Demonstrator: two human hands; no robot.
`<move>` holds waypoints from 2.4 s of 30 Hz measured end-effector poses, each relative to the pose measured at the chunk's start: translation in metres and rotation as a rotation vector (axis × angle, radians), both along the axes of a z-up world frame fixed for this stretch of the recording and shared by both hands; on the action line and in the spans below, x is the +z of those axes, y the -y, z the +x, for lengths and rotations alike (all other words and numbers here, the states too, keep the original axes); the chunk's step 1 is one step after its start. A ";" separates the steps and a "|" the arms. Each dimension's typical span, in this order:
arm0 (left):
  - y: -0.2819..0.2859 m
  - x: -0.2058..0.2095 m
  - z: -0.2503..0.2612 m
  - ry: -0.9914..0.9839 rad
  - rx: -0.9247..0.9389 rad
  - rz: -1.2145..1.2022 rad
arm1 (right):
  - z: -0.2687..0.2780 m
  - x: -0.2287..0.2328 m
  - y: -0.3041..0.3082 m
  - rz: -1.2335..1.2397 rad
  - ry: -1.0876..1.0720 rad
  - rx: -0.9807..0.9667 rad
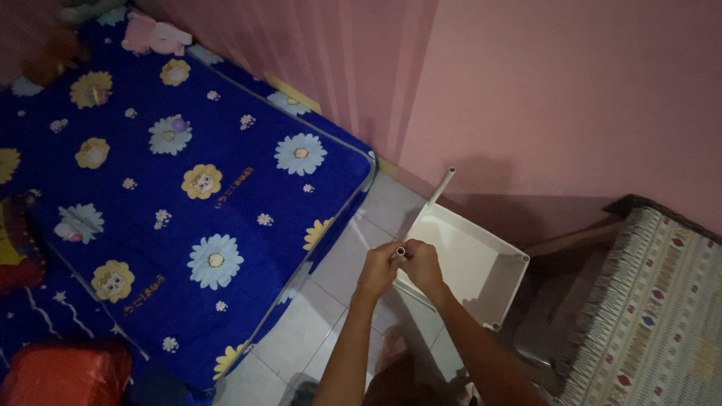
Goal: The person assembles a white plastic storage rack by inserting small plastic connectors into the corners of the bins and attaching white vertical poles. The person handles the bins and poles one at a time, stacking the bins and securing the poles to form the structure.
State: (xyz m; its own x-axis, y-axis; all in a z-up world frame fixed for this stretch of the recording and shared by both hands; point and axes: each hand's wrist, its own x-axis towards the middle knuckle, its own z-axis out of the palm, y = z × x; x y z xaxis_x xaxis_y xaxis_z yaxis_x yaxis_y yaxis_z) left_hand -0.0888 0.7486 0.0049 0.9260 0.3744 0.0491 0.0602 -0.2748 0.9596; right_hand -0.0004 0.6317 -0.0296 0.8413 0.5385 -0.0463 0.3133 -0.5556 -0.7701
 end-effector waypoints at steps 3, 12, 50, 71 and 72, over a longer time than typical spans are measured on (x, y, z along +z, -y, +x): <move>-0.001 -0.009 0.003 0.019 0.013 0.051 | -0.002 -0.003 -0.004 0.061 0.101 -0.006; 0.008 -0.021 0.015 -0.033 0.089 0.038 | 0.003 -0.008 -0.005 0.076 0.196 0.011; 0.003 0.026 0.019 0.218 0.190 0.065 | 0.013 0.021 -0.011 0.206 0.171 0.001; 0.105 0.002 0.066 0.217 -0.012 0.179 | 0.041 0.091 0.113 0.199 0.066 -0.483; 0.117 0.004 0.071 0.232 -0.030 0.158 | 0.041 0.093 0.123 0.141 0.065 -0.530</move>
